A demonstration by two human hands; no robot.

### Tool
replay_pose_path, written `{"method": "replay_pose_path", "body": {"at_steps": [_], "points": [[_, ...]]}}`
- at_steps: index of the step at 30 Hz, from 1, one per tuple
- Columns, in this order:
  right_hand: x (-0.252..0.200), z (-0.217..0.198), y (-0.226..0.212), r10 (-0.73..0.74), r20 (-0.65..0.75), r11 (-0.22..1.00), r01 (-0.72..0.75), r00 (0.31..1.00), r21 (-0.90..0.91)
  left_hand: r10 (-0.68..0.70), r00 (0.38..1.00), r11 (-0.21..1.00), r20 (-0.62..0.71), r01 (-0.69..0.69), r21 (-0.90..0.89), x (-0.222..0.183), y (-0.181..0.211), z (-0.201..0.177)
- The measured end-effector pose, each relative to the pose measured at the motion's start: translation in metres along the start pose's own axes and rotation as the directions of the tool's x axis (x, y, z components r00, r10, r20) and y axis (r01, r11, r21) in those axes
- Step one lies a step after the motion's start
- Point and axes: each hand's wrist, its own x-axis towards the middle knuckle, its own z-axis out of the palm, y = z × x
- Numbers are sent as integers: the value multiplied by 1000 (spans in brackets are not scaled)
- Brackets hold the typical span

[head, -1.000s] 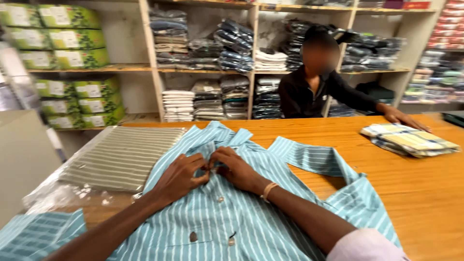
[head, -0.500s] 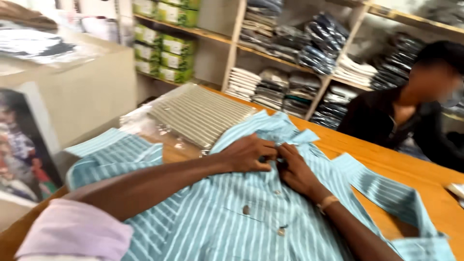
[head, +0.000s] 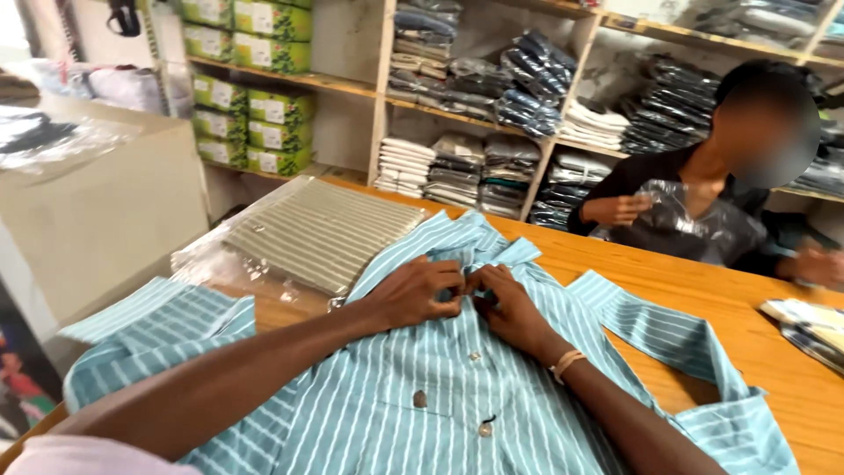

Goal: The person lays a light blue striped shirt flat on a wooden table and fastens each button from the bottom to the top. After buttoning, the person smooths the shirt and folds the sleeves inward.

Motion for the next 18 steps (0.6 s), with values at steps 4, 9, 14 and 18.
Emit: {"method": "replay_pose_path", "body": {"at_steps": [4,9,14,18], "points": [[3,-5,-11,62,13,996,-63,998,70,-29,998,1000,-63,28,-5,0,0,0],[3,-8,-17,102,54,991,-106,993,82,-32,998,999,-45,32,-12,0,5,-3],[3,-6,-14,53,43,995,-57,998,81,-29,998,999,-57,30,33,0,5,-3],[0,-7,-13,97,42,991,-100,994,85,35,996,997,-82,-29,68,2,-1,2]]}}
